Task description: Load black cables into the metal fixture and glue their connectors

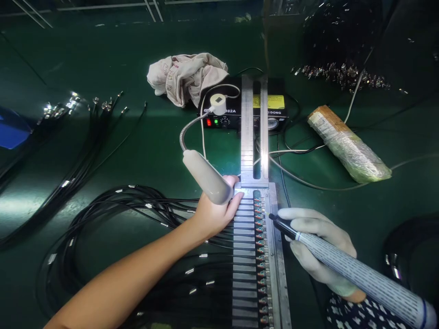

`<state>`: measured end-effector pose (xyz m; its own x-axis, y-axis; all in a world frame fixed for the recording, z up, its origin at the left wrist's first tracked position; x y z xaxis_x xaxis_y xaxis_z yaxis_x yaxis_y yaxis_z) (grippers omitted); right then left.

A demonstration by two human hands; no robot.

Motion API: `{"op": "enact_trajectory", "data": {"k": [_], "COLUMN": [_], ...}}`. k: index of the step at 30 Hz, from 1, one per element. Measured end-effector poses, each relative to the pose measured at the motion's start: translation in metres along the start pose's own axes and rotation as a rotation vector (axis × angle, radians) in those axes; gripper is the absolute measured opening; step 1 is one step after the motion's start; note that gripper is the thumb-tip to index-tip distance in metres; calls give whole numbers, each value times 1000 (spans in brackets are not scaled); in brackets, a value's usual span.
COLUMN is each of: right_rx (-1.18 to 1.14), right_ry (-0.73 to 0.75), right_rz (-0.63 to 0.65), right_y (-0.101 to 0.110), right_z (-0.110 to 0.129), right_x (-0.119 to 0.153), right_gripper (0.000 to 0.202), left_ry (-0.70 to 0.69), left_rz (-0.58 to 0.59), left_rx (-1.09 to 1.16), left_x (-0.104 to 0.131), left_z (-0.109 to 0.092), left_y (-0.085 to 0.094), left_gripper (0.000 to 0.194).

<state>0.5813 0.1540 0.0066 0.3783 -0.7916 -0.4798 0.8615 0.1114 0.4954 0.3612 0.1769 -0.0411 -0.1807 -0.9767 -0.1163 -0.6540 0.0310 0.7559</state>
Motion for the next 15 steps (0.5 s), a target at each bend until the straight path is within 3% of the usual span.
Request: {"op": "enact_trajectory", "data": {"k": [5,15], "right_rx": [-39,-1], "right_ry": [4,-45], "right_rz": [-20,20], "right_y": [7,-4], "right_z": [9,-2], "right_x": [6,12], "right_gripper": [30,26], "left_ry": [1,5], "left_rz": [2,-2], "left_rx": [4,-13], "left_x": [-1,0], "left_z": [0,1], "left_y": [0,-1], "left_gripper": [28,28]}}
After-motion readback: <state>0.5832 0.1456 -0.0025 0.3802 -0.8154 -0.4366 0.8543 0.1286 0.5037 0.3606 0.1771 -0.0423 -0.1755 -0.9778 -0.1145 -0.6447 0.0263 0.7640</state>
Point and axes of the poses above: each hand's wrist, its own x-axis away from the middle knuckle, its own y-axis out of the back of the hand, z = x × y, the point moved 5 cm from there along -x, towards the middle knuckle, and after that the axes turned 8 degrees about x, right-handed, at the moved point
